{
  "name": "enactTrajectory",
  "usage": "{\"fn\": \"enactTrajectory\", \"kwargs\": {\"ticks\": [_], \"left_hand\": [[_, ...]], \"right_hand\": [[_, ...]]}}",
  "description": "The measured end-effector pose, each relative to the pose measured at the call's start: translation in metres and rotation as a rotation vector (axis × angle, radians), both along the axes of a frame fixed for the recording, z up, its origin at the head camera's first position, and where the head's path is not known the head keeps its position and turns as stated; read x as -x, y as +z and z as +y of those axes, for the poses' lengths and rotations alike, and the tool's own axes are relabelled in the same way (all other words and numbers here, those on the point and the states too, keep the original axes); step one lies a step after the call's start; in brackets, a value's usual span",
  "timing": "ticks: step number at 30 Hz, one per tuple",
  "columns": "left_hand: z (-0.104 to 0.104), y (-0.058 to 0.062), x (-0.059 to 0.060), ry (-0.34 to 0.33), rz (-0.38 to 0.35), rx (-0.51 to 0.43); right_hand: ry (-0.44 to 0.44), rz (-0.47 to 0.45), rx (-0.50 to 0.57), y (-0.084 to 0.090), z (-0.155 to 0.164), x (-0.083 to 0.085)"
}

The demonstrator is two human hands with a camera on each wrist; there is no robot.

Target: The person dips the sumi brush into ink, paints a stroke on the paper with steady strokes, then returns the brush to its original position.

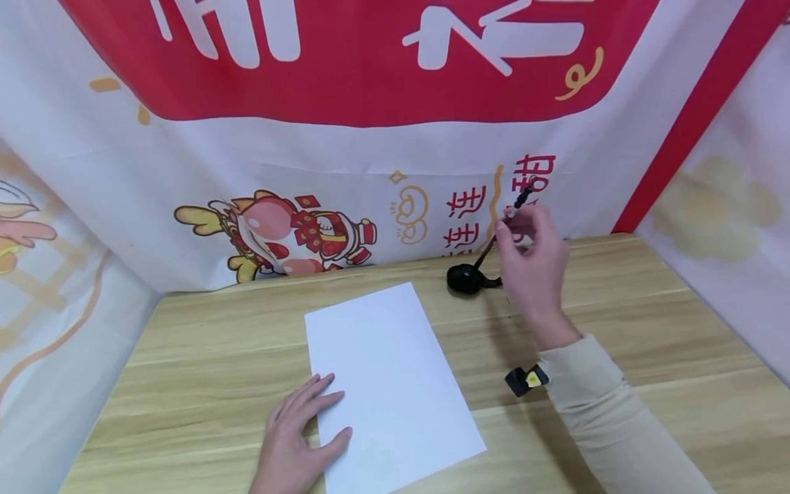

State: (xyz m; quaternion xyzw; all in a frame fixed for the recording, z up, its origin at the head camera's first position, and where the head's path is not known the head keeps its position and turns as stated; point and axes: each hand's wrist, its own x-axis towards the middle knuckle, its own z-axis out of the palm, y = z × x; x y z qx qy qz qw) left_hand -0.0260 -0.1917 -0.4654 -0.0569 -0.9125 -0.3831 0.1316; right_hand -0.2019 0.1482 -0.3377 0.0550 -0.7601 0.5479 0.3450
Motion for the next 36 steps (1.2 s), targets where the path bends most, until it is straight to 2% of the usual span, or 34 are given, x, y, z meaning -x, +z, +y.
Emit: {"fn": "enactTrajectory", "kwargs": {"ticks": [3, 8, 17, 22, 32, 36], "left_hand": [[0.001, -0.001, -0.001, -0.006, -0.012, -0.005], [0.003, 0.001, -0.002, -0.007, -0.041, -0.010], [0.000, 0.002, -0.001, -0.003, 0.001, 0.007], [0.000, 0.003, -0.001, 0.004, -0.002, -0.005], [0.000, 0.002, -0.001, 0.006, -0.007, -0.003], [0.000, 0.001, 0.000, 0.001, -0.006, 0.000]], "right_hand": [[-0.007, 0.060, -0.033, -0.007, -0.002, 0.002], [-0.025, 0.089, -0.062, -0.013, -0.002, 0.002], [-0.003, 0.166, -0.070, -0.010, -0.006, 0.003], [-0.012, 0.215, -0.091, -0.006, -0.008, 0.003], [-0.023, 0.110, -0.014, -0.017, -0.010, 0.002], [-0.039, 0.114, -0.005, -0.018, -0.008, -0.001]]}}
